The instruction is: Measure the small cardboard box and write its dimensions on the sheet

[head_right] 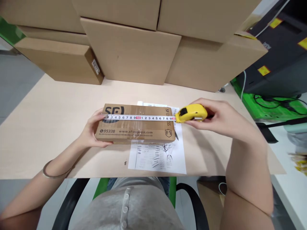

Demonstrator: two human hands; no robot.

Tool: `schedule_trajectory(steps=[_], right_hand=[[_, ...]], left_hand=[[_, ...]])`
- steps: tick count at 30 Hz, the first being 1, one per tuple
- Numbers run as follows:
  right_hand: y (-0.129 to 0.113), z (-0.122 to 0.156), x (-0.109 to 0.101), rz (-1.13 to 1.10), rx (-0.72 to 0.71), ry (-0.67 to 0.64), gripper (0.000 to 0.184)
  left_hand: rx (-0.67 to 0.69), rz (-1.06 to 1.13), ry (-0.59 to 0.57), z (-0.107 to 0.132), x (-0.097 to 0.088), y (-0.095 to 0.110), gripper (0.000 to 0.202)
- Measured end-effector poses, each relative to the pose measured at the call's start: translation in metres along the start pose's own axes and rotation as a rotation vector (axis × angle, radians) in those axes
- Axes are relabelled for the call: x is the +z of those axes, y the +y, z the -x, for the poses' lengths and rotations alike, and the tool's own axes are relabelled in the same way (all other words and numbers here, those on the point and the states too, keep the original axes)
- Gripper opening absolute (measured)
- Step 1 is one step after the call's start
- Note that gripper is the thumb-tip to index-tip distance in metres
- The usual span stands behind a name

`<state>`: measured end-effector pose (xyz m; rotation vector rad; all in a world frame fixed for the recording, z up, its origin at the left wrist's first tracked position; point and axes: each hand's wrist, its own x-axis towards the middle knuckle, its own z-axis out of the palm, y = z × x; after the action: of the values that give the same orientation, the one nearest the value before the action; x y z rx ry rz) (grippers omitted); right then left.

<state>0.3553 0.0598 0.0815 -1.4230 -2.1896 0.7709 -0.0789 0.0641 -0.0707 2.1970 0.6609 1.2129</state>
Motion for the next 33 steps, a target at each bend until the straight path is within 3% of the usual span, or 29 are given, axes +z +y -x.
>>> schedule_trajectory(steps=[5, 9, 13, 17, 20, 22, 25, 28, 30, 33], right_hand=[[0.007, 0.010, 0.011, -0.014, 0.003, 0.074, 0.033], [-0.002, 0.006, 0.006, 0.027, -0.014, 0.028, 0.031], [-0.025, -0.018, 0.001, 0.164, -0.178, 0.013, 0.032], [-0.064, -0.067, 0.040, 0.134, -0.326, -0.164, 0.037], [-0.093, -0.096, 0.082, 0.139, -0.483, -0.209, 0.031], [-0.109, -0.104, 0.099, 0.159, -0.592, -0.210, 0.025], [-0.121, -0.102, 0.098, 0.170, -0.671, -0.196, 0.018], [-0.121, -0.088, 0.079, 0.062, -0.561, -0.097, 0.029], [-0.115, -0.076, 0.071, -0.066, -0.439, -0.060, 0.047], [-0.098, -0.060, 0.077, -0.195, -0.312, -0.155, 0.058]], left_hand=[[-0.008, 0.012, 0.015, 0.001, -0.001, 0.000, 0.115], [-0.015, 0.033, 0.031, 0.002, -0.002, -0.001, 0.112], [0.002, 0.033, 0.030, 0.001, -0.002, -0.001, 0.114], [-0.008, 0.051, 0.056, 0.004, 0.002, -0.003, 0.121], [-0.107, 0.122, 0.099, 0.012, 0.006, -0.007, 0.146], [-0.158, 0.140, 0.126, 0.016, 0.008, -0.010, 0.153], [-0.170, 0.103, 0.172, 0.015, 0.010, -0.010, 0.131], [-0.250, 0.207, 0.306, 0.005, 0.016, 0.004, 0.100], [-0.421, 0.421, 0.407, -0.005, 0.021, 0.019, 0.085], [-0.715, 0.675, 0.391, -0.015, 0.028, 0.036, 0.060]])
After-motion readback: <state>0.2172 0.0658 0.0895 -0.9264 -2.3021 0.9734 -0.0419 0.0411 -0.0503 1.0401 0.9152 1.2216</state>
